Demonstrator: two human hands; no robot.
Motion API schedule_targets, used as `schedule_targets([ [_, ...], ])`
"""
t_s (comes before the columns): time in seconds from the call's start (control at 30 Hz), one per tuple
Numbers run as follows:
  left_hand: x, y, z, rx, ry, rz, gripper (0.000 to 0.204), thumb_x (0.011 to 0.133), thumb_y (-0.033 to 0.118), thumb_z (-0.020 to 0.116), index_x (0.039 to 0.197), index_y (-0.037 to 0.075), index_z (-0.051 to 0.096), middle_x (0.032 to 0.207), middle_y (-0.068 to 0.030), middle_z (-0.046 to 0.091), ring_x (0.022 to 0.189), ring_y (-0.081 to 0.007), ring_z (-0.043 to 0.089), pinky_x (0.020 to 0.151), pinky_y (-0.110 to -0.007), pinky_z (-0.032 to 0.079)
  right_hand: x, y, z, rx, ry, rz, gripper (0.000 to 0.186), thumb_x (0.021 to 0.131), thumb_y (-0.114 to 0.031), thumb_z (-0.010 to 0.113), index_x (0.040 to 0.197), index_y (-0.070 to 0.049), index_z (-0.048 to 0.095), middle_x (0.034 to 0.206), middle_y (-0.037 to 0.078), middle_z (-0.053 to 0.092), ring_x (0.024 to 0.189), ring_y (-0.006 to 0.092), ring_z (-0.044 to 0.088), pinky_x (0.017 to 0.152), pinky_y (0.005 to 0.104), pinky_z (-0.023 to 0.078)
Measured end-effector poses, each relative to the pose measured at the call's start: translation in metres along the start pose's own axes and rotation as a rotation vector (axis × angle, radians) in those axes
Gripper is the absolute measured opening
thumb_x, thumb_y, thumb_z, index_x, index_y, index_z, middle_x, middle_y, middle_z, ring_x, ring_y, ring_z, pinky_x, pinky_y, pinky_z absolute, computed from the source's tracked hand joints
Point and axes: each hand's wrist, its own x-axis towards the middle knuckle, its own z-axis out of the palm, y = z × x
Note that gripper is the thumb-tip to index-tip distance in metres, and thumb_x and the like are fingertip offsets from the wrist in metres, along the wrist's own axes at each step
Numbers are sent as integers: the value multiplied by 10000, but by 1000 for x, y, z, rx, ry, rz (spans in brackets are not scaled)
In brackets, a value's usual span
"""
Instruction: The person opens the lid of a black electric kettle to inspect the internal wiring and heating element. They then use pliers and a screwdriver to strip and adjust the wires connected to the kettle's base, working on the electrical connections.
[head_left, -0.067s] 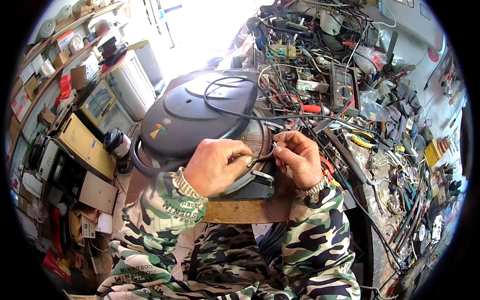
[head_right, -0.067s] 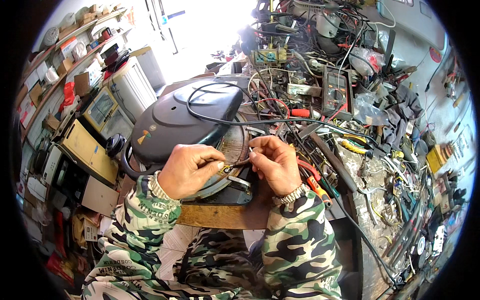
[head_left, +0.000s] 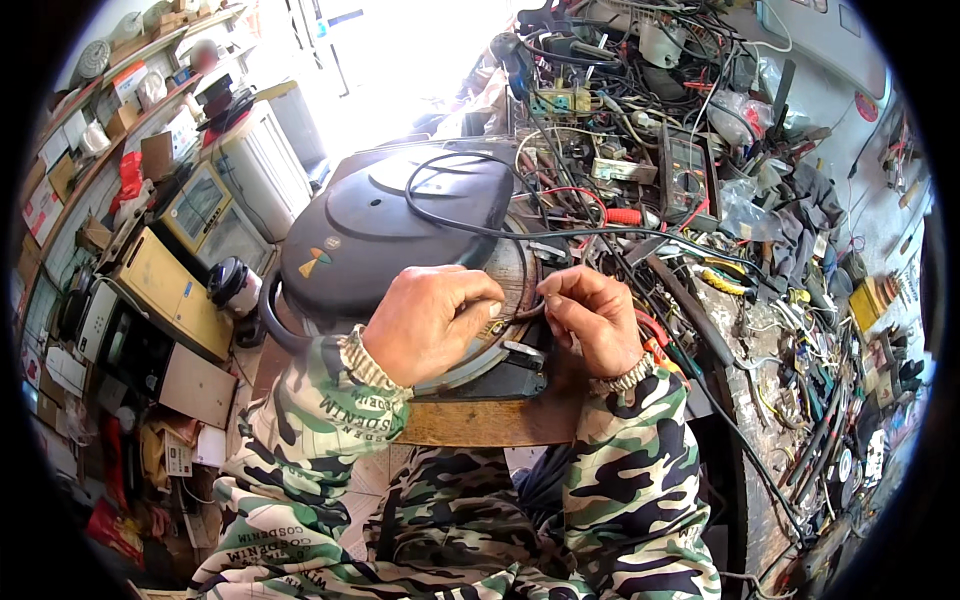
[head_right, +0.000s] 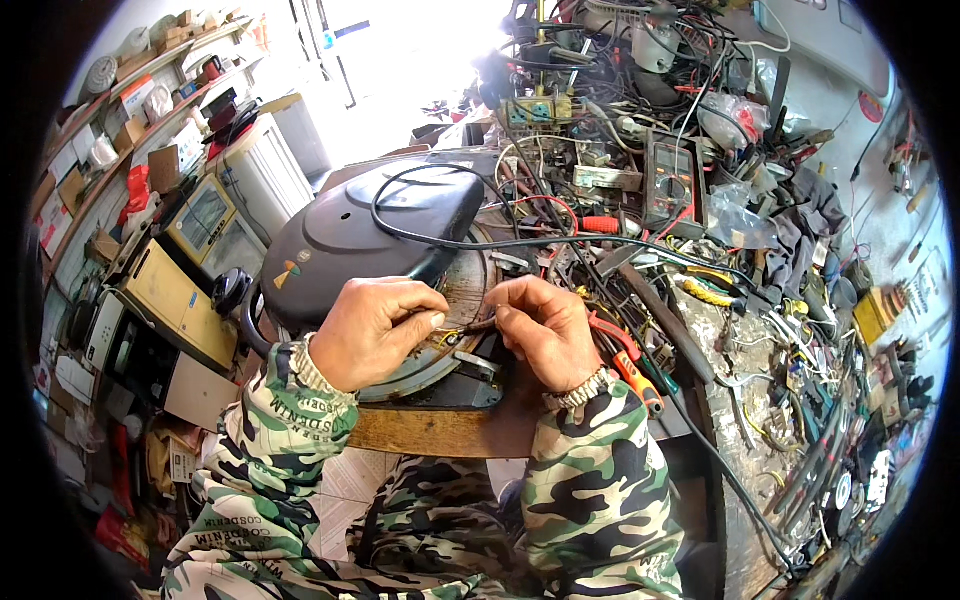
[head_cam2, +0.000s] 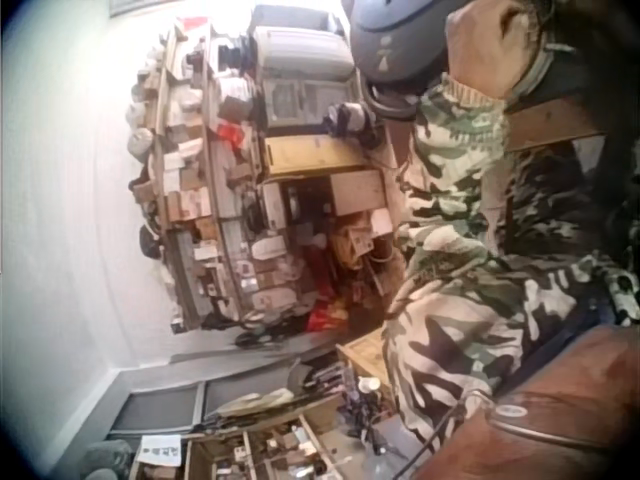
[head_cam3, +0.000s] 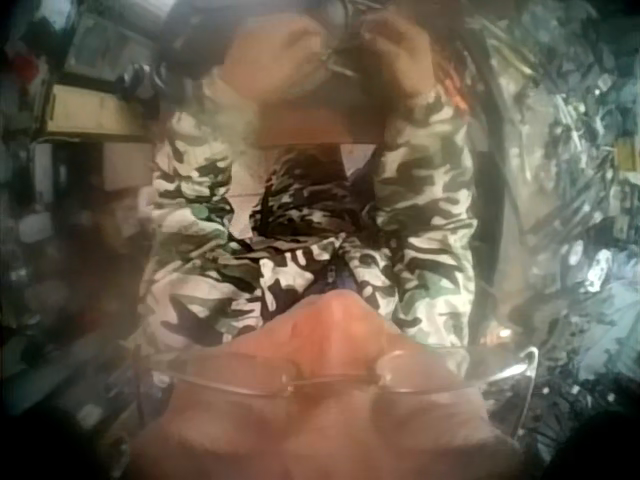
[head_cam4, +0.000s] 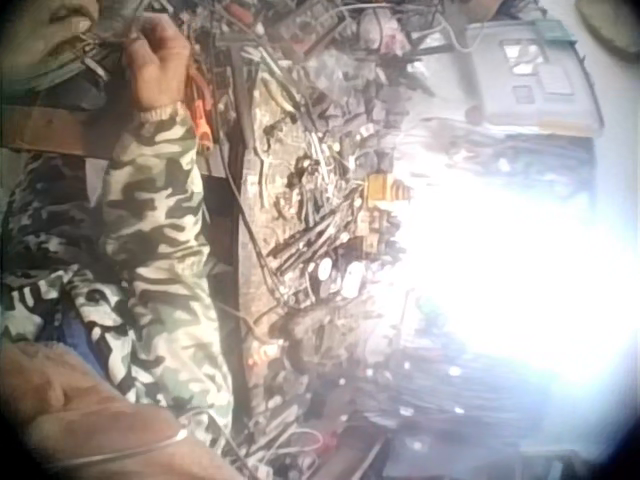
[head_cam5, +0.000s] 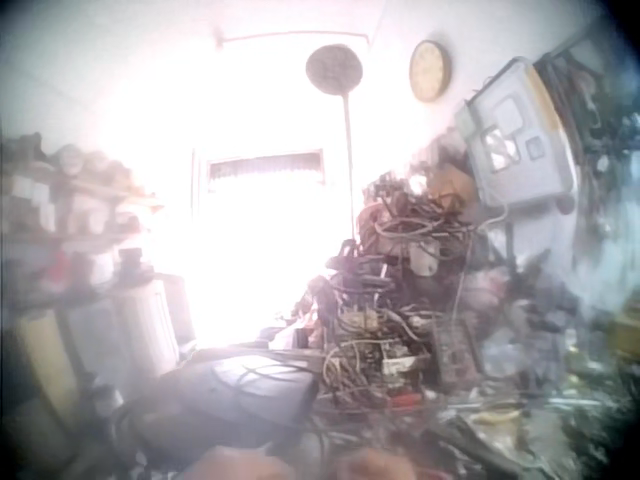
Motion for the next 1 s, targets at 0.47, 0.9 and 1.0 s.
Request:
schedule_targets([
  [0.47, -11, -13, 28, 111, 102, 144, 77, 892, 105, 745, 953, 59, 755, 865, -124, 656, 783, -348, 677, 697, -443, 551, -2, -5, 12, -409, -101, -266, 214, 862, -13, 833, 1069, -10, 777, 929, 28, 654, 750, 85, 570, 651, 247, 450],
  [0.9, -10, -10, 25, 60, 54, 61, 114, 888, 53, 766, 990, 0, 765, 903, -156, 714, 820, -338, 705, 747, -390, 571, -2, -5, 13, -517, -87, -320, 80, 903, -38, 786, 957, 7, 748, 906, 104, 696, 857, 232, 687, 766, 339, 532],
  [1.0, -10, -8, 22, 56, 55, 57, 106, 881, 50, 772, 975, 2, 762, 894, -156, 710, 806, -337, 704, 734, -392, 568, -2, -6, 14, -527, -87, -328, 82, 909, -48, 784, 956, 7, 745, 905, 103, 695, 853, 232, 686, 765, 340, 533],
])
